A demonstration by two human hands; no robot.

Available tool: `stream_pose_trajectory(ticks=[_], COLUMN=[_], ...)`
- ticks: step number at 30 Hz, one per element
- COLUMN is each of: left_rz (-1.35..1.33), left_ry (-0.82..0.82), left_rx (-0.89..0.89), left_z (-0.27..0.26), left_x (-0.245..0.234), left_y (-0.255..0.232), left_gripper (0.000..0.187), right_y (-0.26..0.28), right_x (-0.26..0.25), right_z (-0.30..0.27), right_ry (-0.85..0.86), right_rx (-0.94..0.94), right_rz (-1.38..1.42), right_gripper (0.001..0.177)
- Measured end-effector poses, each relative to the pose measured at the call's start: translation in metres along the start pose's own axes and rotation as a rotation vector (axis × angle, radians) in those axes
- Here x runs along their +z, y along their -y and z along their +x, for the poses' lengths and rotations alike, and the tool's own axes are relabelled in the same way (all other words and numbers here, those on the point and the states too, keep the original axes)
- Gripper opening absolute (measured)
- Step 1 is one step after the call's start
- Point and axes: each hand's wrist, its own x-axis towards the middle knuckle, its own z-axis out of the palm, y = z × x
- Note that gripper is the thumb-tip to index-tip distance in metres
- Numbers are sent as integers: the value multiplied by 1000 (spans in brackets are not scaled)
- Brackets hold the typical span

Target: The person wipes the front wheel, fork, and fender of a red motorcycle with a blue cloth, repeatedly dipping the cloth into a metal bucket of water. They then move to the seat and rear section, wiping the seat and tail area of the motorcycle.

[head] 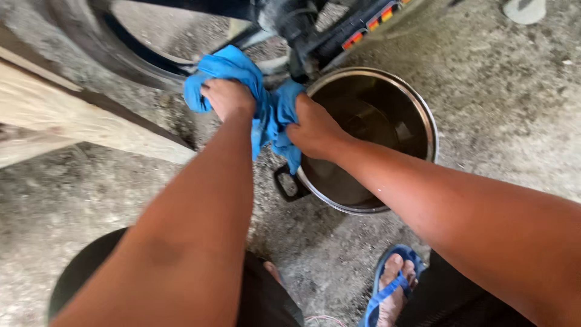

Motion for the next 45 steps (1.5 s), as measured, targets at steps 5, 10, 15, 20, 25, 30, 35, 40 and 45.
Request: stream_pose_trajectory(ticks=[5,10,15,20,25,30,35,40,45], left_rz=[-32,-304,-423,-357,-307,-63,-274,-107,-1300], left_ry=[325,366,465,432,450,534,506,524,1322], left_rx=[123,-84,1,365,-182,139,-58,655,-325], left_z=[21,33,52,46,21,1,-39,-30,-24], left_x=[16,72,146,132,38,9,38,23,-58], left_y=[-24,-54,-75,-67,-54,-50,-66,-30,-32], left_gripper=[29,51,62,49,66,72,92,52,49], right_y=[-15,-28,-30,-15,-17,-19,-14,-8,20], right_x=[3,4,-8,-7,-4,-17,-33,-47,-47], right_z=[17,19,6,18,23,10,-24,-9,-21], right_ry=[28,41,56,104,63,155,257,228,142], right_rx=[30,-3,-34,143,-3,45,164,341,477], right_rz=[-151,-123,40,-180,-511,-695,-706,-414,790], right_gripper=[27,24,41,37,26,20,21,27,38])
